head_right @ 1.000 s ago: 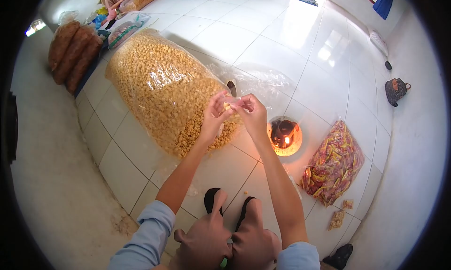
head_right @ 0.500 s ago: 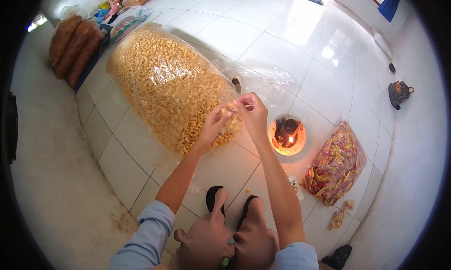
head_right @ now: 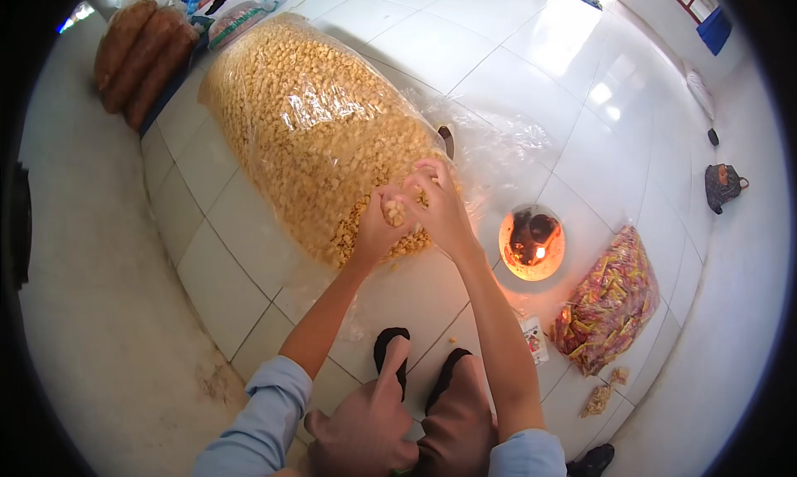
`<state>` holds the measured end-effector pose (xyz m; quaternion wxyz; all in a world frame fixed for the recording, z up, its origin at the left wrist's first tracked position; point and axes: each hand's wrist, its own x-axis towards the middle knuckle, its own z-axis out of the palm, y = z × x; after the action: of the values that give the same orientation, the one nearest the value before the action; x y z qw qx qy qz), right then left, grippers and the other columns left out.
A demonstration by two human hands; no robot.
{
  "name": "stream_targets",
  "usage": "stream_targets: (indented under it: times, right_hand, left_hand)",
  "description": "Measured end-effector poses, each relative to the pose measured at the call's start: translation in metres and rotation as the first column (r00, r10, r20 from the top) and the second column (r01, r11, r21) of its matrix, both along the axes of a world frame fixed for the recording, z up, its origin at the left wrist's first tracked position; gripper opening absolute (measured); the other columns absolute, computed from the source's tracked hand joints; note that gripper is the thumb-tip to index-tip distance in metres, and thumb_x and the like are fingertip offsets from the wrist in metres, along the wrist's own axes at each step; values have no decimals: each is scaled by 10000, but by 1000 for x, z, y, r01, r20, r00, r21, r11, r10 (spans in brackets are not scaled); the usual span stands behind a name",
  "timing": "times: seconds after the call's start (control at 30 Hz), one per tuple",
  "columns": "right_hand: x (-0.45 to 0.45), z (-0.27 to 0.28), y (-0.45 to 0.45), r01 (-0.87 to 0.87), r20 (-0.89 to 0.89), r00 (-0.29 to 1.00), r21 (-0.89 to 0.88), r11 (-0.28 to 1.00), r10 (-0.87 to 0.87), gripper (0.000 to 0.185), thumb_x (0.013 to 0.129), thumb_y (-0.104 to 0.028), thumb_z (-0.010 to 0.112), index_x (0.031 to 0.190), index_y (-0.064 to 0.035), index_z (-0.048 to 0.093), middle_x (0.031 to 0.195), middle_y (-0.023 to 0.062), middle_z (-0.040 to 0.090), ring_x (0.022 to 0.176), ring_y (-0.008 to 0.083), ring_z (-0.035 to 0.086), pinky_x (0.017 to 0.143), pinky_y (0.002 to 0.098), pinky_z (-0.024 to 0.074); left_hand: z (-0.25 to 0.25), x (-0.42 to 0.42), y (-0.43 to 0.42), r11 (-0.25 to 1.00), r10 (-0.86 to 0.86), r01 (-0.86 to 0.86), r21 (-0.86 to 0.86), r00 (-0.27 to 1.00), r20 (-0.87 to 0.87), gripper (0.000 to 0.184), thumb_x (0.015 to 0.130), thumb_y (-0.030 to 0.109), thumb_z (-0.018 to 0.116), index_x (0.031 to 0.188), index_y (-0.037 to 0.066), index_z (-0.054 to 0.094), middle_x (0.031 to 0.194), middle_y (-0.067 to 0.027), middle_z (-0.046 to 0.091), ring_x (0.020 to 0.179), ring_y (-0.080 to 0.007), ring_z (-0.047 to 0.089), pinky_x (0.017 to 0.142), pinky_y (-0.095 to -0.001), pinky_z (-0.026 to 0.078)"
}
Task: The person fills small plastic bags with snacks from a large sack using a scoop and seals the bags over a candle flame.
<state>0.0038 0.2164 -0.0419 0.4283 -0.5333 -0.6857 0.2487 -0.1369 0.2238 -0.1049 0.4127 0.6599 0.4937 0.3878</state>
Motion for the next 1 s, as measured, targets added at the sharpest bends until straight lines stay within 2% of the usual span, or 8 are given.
stream_targets:
  times: [0.1,0.17,0.2,0.3,0.37,0.57,0.8,1.0]
  right_hand:
    - [-3,-19,8,-75,99,993,54,996,70,259,766,-142,647,998,-80,549,1114,82,442,1018,197,482,806,311,430]
    - [-5,-34,11,-124,-332,941,-140,982,72,347,761,-216,647,1056,-78,524,1132,102,428,1043,257,447,870,334,386]
    - [-4,-46,12,-128,-337,939,-143,981,73,347,761,-216,647,1056,-78,524,1132,102,428,1043,257,447,870,334,386]
    - [-1,-103,9,123,-221,956,-300,946,-194,451,742,-225,667,1124,-68,487,1149,124,428,1049,288,430,891,349,370]
    - [-1,-140,-2,186,317,940,-168,968,-125,584,700,-222,698,1181,-26,429,1153,145,430,1046,307,419,899,366,363]
    - [-6,-179,5,160,421,903,-133,978,-90,722,624,-194,746,1217,-4,381,1203,171,403,1125,341,375,935,388,354]
    - [14,-137,2,93,321,947,-200,975,-25,615,621,-116,720,1153,11,441,1165,153,454,1100,312,415,932,381,365]
    - [49,-93,5,20,392,920,-81,996,14,603,617,-93,705,1148,8,437,1144,149,470,1071,300,443,903,366,400]
  left_hand:
    - [-10,-10,-1,999,4,-3,-37,999,40,482,683,150,703,1057,51,417,946,-104,557,861,-192,587,692,-299,466]
    - [-14,-18,-5,998,54,-54,-21,999,-8,472,689,180,699,1050,62,418,955,-109,559,848,-234,585,701,-324,466]
    - [-16,-22,-8,995,98,-99,-2,994,-51,464,695,210,695,1042,73,419,964,-114,561,835,-276,584,711,-348,466]
    - [-34,-35,-11,990,89,-93,-105,995,-48,441,703,193,690,1032,81,420,953,-109,562,826,-264,586,704,-342,468]
    - [-46,-41,-13,989,106,-111,-93,993,-57,440,704,196,694,1031,86,421,951,-107,563,819,-258,587,696,-338,469]
    - [-50,-49,-14,987,142,-152,-52,978,-150,441,708,233,706,1019,101,424,899,-99,569,788,-246,590,655,-335,471]
    - [-53,-48,-10,980,197,-185,69,953,-232,425,718,276,693,1005,104,431,804,-82,577,688,-236,587,590,-338,463]
    - [-45,-41,-4,989,134,-145,-39,969,-206,389,714,251,687,988,103,452,776,-79,565,683,-202,581,620,-295,460]
